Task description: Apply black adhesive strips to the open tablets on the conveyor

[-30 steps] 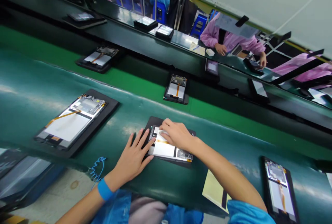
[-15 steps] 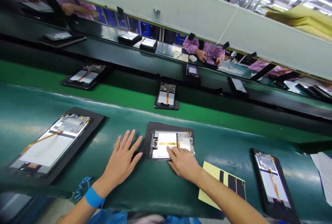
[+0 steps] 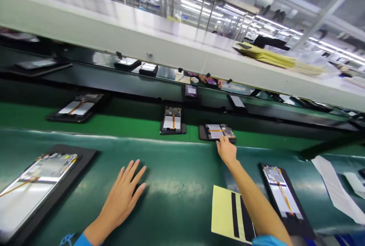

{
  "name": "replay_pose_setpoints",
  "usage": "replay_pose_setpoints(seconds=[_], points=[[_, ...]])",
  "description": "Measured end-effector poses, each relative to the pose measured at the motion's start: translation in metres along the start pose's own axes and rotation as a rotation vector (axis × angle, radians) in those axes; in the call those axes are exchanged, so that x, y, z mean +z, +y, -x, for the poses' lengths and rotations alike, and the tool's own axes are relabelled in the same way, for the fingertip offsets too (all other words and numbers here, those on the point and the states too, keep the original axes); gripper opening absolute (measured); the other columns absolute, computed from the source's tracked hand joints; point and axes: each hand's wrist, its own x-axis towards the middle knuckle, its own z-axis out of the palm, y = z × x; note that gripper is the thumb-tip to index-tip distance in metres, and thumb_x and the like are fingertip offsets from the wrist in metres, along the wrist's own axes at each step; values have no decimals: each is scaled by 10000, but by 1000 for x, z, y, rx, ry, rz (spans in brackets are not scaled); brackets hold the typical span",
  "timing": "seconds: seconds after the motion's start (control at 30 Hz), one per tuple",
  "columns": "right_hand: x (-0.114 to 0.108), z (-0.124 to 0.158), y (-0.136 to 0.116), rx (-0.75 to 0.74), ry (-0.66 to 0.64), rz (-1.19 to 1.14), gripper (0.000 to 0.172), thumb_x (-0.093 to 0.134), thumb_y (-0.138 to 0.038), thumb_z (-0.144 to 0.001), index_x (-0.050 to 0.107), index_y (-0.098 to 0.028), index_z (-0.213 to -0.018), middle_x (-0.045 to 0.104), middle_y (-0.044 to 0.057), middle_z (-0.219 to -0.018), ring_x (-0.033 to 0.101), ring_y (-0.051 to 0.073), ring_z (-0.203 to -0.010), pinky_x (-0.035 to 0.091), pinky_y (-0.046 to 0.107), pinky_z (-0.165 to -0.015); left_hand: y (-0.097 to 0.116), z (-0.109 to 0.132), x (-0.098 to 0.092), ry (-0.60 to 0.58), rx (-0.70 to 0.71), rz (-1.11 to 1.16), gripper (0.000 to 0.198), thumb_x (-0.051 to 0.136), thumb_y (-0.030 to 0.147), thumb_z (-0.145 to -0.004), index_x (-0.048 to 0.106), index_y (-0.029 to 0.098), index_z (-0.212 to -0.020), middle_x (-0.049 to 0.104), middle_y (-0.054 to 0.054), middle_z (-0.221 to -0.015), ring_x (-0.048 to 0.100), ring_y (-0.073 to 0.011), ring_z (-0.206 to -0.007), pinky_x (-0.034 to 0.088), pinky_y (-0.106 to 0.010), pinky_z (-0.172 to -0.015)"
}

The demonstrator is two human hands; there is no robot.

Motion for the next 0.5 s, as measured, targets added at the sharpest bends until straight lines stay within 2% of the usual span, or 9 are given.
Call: replay_pose_setpoints(seconds=[0.07,0.17,0.27,0.33,0.4,0.5], points=[[1,-9,-26,26,-15,-87,436,447,-311,-1017,568,-223,-1427,656,131,-1276,697,219,-970,491,282,-755,-8,-16,5,-17,6,53,508,407,427,-1031,519,219,-1481,408,-112,-1612,326,-320,-1517,316,-569,-1216],[6,-26,-71,23,-78,-250,364,520,-404,-999,656,-277,-1312,711,51,-1189,682,189,-1069,489,255,-861,-20,-56,16,-107,-48,219,498,403,465,-1022,571,245,-1436,488,-76,-1564,361,-294,-1503,286,-549,-1238],[6,-46,-111,102,-126,-403,403,513,-424,-1001,627,-253,-1347,700,64,-1263,655,206,-1170,485,283,-934,-31,-111,32,-203,-244,491,542,481,550,-953,628,234,-1368,533,-67,-1528,379,-284,-1494,238,-504,-1262],[2,-58,-131,186,-158,-500,462,530,-438,-989,586,-221,-1393,677,101,-1325,637,237,-1224,487,322,-969,-35,-146,44,-210,-308,548,620,497,586,-914,615,180,-1368,523,-112,-1531,376,-301,-1494,242,-502,-1257],[-3,-67,-147,271,-201,-606,481,582,-466,-953,618,-193,-1347,690,133,-1306,647,268,-1220,502,348,-964,-36,-177,57,-209,-353,574,674,479,591,-897,590,121,-1367,514,-168,-1527,365,-321,-1498,252,-507,-1248],[-6,-78,-161,376,-244,-791,473,679,-479,-872,684,-183,-1241,721,128,-1252,671,281,-1187,523,333,-938,-32,-207,73,-247,-441,626,673,459,611,-876,597,122,-1318,578,-205,-1449,412,-343,-1468,307,-500,-1221]])
